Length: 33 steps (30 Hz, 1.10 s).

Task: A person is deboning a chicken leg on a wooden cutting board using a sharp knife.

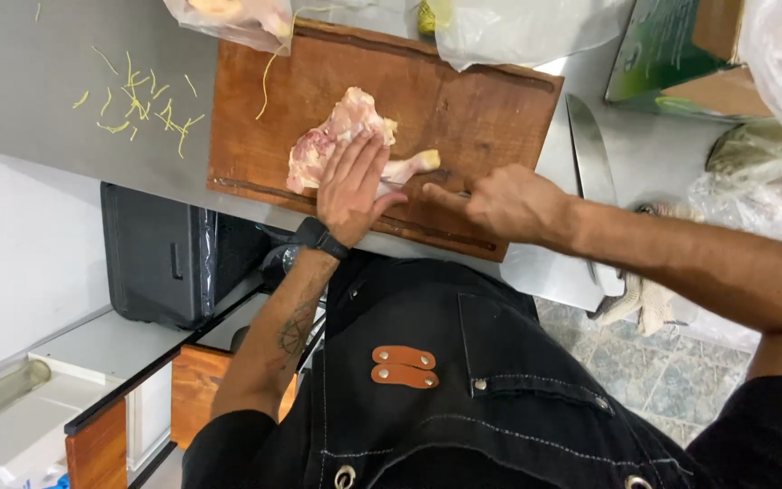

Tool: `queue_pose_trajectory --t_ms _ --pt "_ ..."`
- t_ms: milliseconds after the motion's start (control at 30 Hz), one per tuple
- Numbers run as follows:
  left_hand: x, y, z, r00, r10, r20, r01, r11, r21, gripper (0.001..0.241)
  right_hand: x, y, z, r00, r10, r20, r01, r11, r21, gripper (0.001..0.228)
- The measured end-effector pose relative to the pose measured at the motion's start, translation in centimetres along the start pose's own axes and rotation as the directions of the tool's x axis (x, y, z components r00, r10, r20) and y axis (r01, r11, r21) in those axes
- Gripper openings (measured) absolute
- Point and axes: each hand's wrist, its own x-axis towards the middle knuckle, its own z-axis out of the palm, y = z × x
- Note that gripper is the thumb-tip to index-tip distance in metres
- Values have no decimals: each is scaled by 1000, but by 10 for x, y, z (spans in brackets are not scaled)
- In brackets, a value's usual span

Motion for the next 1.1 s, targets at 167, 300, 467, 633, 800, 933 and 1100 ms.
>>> queue_pose_trajectory --t_ms 167,300,467,633,800,933,1100 --pt "6 8 -6 1000 17 -2 -17 1000 -23 70 -18 9 25 1000 -2 14 2 1000 1 72" --pt "-1 -1 -2 1000 25 10 -25 997 -73 71 -8 11 48 994 -9 -106 4 999 -47 73" --pt "-6 -8 11 998 59 36 -58 997 -44 77 -6 9 -4 995 -94 -21 94 996 -5 38" --pt "-3 -10 10 993 114 15 -114 993 18 72 2 13 -27 994 -82 78 83 996 -18 24" --pt "-3 -13 7 989 147 19 -148 989 29 70 2 28 -39 975 -84 205 96 994 -48 16" --pt "-7 -17 11 986 159 42 -160 987 19 72 6 37 -34 925 -43 377 85 992 -94 13" --pt "-5 -12 2 985 169 44 -170 985 24 75 5 26 -66 927 2 375 38 994 -101 10"
